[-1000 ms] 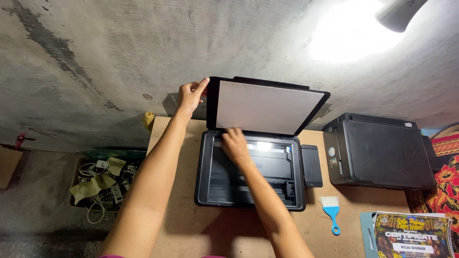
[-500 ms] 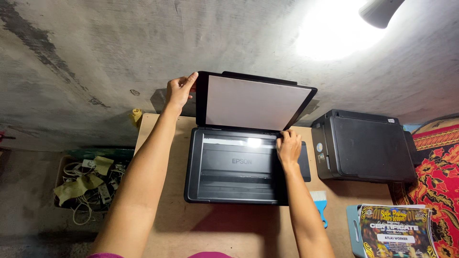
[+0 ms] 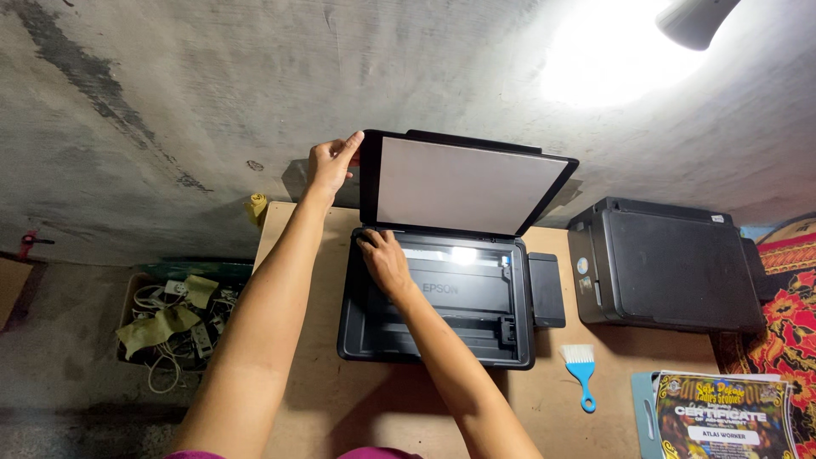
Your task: The person wipes the inside of an Epson printer with a dark cloth, cleaning the scanner glass, the underside of the lid, and the exterior top surface. The person then closes the lid and wipes the side of the printer.
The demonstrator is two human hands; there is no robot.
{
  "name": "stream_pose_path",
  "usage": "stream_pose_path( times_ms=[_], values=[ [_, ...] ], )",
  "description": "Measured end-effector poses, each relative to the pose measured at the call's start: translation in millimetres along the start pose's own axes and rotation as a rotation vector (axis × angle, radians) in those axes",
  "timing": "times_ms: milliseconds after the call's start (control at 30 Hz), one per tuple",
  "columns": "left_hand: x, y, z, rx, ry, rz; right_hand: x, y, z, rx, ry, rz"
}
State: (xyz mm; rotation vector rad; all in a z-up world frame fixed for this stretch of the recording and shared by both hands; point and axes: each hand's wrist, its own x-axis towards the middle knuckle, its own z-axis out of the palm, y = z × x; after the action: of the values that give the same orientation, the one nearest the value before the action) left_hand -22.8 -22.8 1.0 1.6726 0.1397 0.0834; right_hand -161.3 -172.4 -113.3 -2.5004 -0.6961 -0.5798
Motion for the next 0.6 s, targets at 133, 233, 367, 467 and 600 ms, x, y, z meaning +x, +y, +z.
stream_pose_path(
  times_ms=[133, 233, 367, 467, 600],
  values=[
    [-1, 0, 0, -0.019, 0.002, 0.006, -30, 43, -21, -0.002, 0.086, 0.070],
    [-1, -1, -1, -0.011, -0.001, 0.018, -61, 92, -56, -0.108, 0.142, 0.176],
    [-2, 0, -1, 0.010, 0.003, 0.052, -97, 148, -108, -0.336, 0.083, 0.430],
    [-5, 3, 3, 0.004, 0.007, 0.078, -118, 171, -134, -0.396, 0.074, 0.465],
    [-8, 4, 1, -0.010, 0.010, 0.093, -131, 181, -145, -0.341, 0.102, 0.503]
  ],
)
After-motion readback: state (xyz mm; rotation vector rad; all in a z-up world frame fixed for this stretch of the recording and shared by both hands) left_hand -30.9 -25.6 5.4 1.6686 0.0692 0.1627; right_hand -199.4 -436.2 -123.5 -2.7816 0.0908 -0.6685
